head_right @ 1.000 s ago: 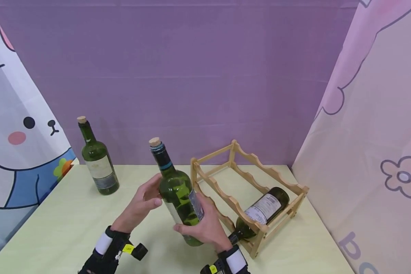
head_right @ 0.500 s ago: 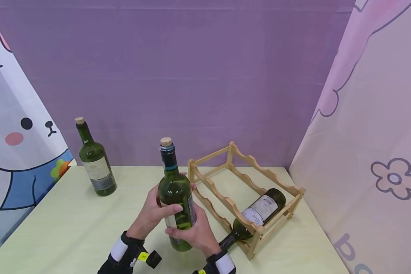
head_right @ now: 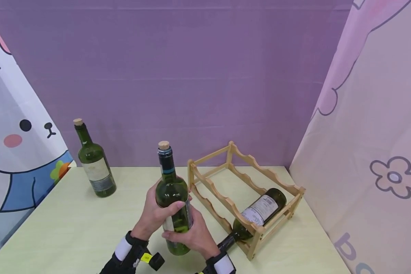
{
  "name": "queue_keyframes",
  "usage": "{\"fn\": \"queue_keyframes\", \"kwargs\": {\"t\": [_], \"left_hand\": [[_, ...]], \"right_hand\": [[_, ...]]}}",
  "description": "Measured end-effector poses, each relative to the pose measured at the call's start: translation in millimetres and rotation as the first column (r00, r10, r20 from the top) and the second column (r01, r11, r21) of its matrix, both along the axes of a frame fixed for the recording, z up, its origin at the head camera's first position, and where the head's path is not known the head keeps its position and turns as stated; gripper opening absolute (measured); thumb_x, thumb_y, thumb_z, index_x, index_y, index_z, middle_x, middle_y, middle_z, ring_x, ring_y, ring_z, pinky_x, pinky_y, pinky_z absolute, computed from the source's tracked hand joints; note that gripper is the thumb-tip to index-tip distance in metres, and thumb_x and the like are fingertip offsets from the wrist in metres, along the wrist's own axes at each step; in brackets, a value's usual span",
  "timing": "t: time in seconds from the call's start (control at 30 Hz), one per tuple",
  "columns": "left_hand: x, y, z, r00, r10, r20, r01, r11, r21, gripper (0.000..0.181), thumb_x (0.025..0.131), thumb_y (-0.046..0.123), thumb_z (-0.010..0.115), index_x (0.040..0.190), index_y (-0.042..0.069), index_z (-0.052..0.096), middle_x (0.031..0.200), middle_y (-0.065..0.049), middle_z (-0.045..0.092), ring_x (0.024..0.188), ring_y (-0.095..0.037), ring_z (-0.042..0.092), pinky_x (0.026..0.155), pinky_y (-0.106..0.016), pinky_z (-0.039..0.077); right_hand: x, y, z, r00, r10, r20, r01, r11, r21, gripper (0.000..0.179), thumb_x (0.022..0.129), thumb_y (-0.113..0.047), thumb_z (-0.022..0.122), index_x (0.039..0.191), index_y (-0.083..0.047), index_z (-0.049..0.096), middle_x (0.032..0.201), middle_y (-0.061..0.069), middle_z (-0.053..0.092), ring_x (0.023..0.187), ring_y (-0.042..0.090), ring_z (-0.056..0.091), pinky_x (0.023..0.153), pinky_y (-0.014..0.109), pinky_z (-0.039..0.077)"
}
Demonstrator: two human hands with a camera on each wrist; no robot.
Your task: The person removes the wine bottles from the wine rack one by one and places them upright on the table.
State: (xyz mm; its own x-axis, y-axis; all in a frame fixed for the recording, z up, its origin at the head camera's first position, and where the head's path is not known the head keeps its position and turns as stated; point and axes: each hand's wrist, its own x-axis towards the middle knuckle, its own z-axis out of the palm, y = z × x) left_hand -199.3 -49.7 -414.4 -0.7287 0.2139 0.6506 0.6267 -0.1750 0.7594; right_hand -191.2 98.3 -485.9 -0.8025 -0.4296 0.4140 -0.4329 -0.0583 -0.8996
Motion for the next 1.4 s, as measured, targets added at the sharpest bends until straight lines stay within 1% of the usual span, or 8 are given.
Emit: {"fn": "queue_keyframes", "kwargs": {"t": [0.3, 0.5, 0.63, 0.73, 0.87, 1.0, 1.23, 1.4], "left_hand": [[-0.6, -4.1, -2.2, 0.998, 0.023, -0.061, -0.024, 1.0, -0.013, 0.054, 0.076, 0.008, 0.073, 0.127, 0.003, 0.054, 0.103, -0.016, 0.066, 0.085, -0.023, 0.068, 0.072, -0.043, 0.058], [-1.0, -9.3, 1.2, 0.995, 0.043, -0.09, -0.045, 0.999, -0.02, 0.055, 0.075, 0.005, 0.073, 0.126, 0.003, 0.054, 0.102, -0.015, 0.066, 0.086, -0.022, 0.067, 0.072, -0.042, 0.058], [-2.3, -15.6, 0.9, 0.993, 0.072, -0.09, -0.075, 0.997, -0.033, 0.053, 0.075, 0.003, 0.072, 0.124, 0.002, 0.054, 0.102, -0.014, 0.066, 0.087, -0.021, 0.067, 0.072, -0.041, 0.058], [-3.5, -20.9, -0.6, 0.993, 0.084, -0.086, -0.087, 0.996, -0.035, 0.052, 0.076, 0.001, 0.072, 0.124, 0.001, 0.053, 0.103, -0.014, 0.066, 0.088, -0.021, 0.067, 0.072, -0.041, 0.058], [-5.4, -29.2, -1.5, 0.99, 0.108, -0.091, -0.111, 0.993, -0.033, 0.054, 0.076, -0.001, 0.072, 0.126, 0.0, 0.053, 0.104, -0.015, 0.066, 0.088, -0.021, 0.068, 0.072, -0.042, 0.058], [-6.4, -39.3, -0.9, 0.986, 0.144, -0.08, -0.147, 0.989, -0.029, 0.054, 0.076, -0.003, 0.072, 0.126, -0.001, 0.052, 0.103, -0.013, 0.067, 0.088, -0.021, 0.069, 0.073, -0.042, 0.058], [-7.7, -58.8, 0.8, 0.981, 0.188, -0.039, -0.19, 0.981, -0.038, 0.054, 0.077, -0.003, 0.072, 0.126, -0.001, 0.052, 0.104, -0.007, 0.068, 0.089, -0.021, 0.069, 0.074, -0.041, 0.058], [-9.7, -71.8, 3.4, 0.975, 0.222, -0.024, -0.223, 0.974, -0.043, 0.052, 0.077, -0.005, 0.072, 0.125, -0.001, 0.051, 0.103, -0.003, 0.07, 0.09, -0.022, 0.069, 0.075, -0.038, 0.058]], "right_hand": [[5.8, 11.3, 24.5, 0.998, 0.041, 0.047, -0.051, 0.972, 0.228, 0.067, 0.084, -0.029, 0.077, 0.144, -0.029, 0.046, 0.128, -0.004, 0.06, 0.11, 0.018, 0.062, 0.093, 0.047, 0.049], [11.0, 19.9, 43.2, 0.993, -0.037, -0.11, 0.085, 0.876, 0.476, 0.095, 0.078, -0.055, 0.076, 0.156, -0.038, 0.024, 0.147, -0.014, 0.044, 0.121, 0.009, 0.053, 0.093, 0.037, 0.049], [13.8, 24.5, 52.0, 0.983, -0.06, -0.171, 0.143, 0.84, 0.523, 0.11, 0.073, -0.06, 0.077, 0.159, -0.043, 0.01, 0.157, -0.017, 0.023, 0.136, 0.011, 0.036, 0.101, 0.043, 0.043], [16.3, 30.5, 57.1, 0.971, -0.087, -0.223, 0.2, 0.81, 0.551, 0.109, 0.072, -0.062, 0.077, 0.158, -0.043, 0.012, 0.157, -0.016, 0.024, 0.139, 0.013, 0.033, 0.102, 0.05, 0.04], [19.5, 42.9, 63.5, 0.938, -0.121, -0.325, 0.302, 0.745, 0.596, 0.106, 0.072, -0.068, 0.073, 0.157, -0.043, 0.016, 0.157, -0.014, 0.027, 0.14, 0.016, 0.033, 0.099, 0.054, 0.042], [20.7, 58.8, 69.8, 0.901, -0.148, -0.407, 0.386, 0.703, 0.598, 0.103, 0.071, -0.073, 0.069, 0.157, -0.043, 0.02, 0.158, -0.014, 0.027, 0.141, 0.016, 0.031, 0.1, 0.054, 0.041], [22.2, 91.9, 78.4, 0.809, -0.205, -0.551, 0.541, 0.629, 0.559, 0.099, 0.072, -0.07, 0.07, 0.156, -0.034, 0.03, 0.152, -0.007, 0.039, 0.134, 0.016, 0.04, 0.096, 0.048, 0.045], [22.4, 113.0, 76.0, 0.769, -0.233, -0.595, 0.608, 0.555, 0.568, 0.095, 0.073, -0.068, 0.071, 0.152, -0.027, 0.039, 0.148, -0.004, 0.045, 0.132, 0.019, 0.044, 0.096, 0.048, 0.046]]}}
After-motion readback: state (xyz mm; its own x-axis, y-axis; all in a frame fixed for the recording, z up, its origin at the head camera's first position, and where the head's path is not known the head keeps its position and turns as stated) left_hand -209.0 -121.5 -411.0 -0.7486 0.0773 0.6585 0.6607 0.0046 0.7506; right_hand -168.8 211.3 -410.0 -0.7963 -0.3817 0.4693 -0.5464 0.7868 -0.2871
